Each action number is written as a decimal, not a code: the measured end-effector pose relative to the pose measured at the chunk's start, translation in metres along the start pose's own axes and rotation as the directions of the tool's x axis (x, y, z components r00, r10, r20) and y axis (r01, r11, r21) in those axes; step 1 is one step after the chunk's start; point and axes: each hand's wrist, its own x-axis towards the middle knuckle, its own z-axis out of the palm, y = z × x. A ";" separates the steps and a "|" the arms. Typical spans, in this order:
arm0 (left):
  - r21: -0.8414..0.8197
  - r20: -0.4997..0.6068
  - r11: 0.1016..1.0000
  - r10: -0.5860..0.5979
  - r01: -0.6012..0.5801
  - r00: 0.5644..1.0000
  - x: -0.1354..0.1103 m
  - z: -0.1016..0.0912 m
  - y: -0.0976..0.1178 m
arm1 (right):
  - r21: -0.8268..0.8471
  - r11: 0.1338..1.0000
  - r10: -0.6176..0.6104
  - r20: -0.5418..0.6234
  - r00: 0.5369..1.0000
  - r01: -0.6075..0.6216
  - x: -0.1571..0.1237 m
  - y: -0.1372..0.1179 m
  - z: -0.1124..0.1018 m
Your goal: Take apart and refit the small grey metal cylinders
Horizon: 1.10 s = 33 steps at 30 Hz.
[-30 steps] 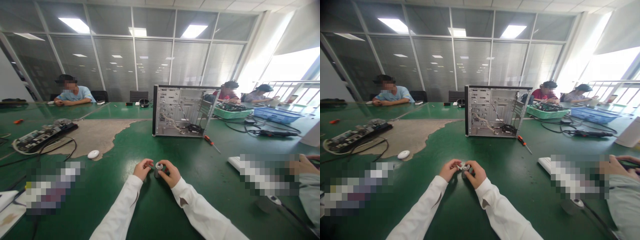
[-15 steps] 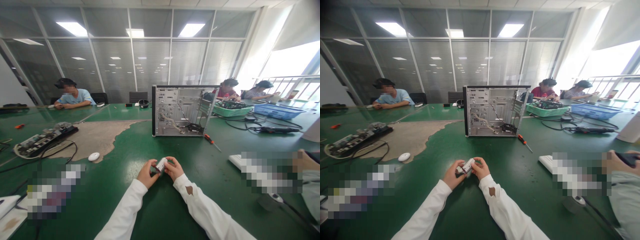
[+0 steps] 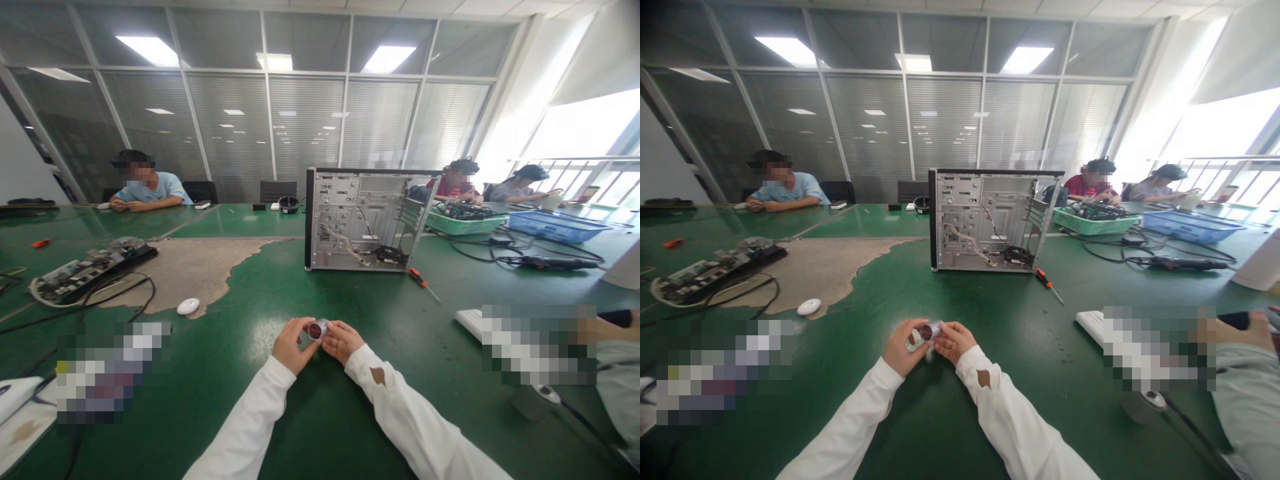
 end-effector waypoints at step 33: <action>-0.230 0.079 0.965 -0.111 0.127 0.991 -0.001 0.005 0.001 | -0.078 0.880 0.460 0.381 0.802 -0.468 -0.012 -0.006 0.001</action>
